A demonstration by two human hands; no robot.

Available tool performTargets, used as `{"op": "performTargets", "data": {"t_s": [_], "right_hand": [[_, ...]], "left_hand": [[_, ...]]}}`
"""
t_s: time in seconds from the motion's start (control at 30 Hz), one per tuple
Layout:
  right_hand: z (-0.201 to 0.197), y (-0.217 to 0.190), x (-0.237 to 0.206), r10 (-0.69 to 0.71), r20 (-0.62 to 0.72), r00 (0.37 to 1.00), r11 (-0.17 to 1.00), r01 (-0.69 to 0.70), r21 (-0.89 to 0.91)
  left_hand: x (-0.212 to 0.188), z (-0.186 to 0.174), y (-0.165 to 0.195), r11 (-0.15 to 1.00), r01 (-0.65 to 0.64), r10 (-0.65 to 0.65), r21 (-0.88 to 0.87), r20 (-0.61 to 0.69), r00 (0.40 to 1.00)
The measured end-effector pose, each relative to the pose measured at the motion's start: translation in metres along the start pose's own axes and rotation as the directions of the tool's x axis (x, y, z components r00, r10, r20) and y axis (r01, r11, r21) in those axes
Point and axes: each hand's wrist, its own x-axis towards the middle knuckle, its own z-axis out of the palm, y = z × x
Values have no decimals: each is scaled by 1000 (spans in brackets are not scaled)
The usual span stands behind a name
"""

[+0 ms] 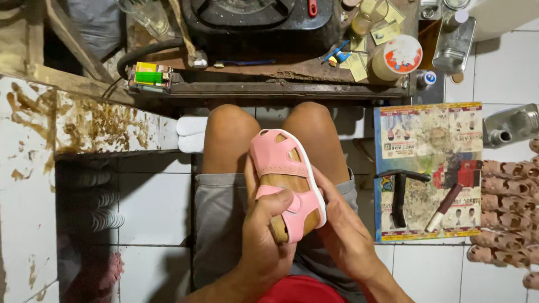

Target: The person sits on the floor and repairs pink plastic slippers. They heat the white sole on a gas stove, press it onto the pink upper, and use a curved metal tool to smooth and shape the edges. The person repeats this process for multiple slippers, placing finished units on a nearby shelf.

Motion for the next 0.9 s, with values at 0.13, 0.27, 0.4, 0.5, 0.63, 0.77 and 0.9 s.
{"op": "performTargets", "data": {"t_s": [0.13,0.27,0.4,0.5,0.63,0.77,0.9], "right_hand": [[8,9,-2,-8,-97,995,993,-4,-119],[14,16,0,-73,-147,986,997,75,4],[1,16,7,-62,-81,995,966,80,247],[-16,17,0,-96,-102,990,955,63,-289],[-33,26,-21,-86,10,996,994,86,-71],[-50,39,-30,-36,-32,999,999,35,-32],[-62,48,-41,-63,-41,997,997,61,-41]], "left_hand": [[0,9,-4,999,-46,46,0,-20,999],[4,0,-11,997,-65,63,52,44,997],[7,-14,-16,995,-82,73,50,155,985],[12,-21,-14,994,-105,105,7,-27,994],[14,-28,-4,947,-191,102,259,324,941],[12,-30,1,829,-346,78,440,520,850],[15,-31,6,482,-667,193,568,674,713]]}}
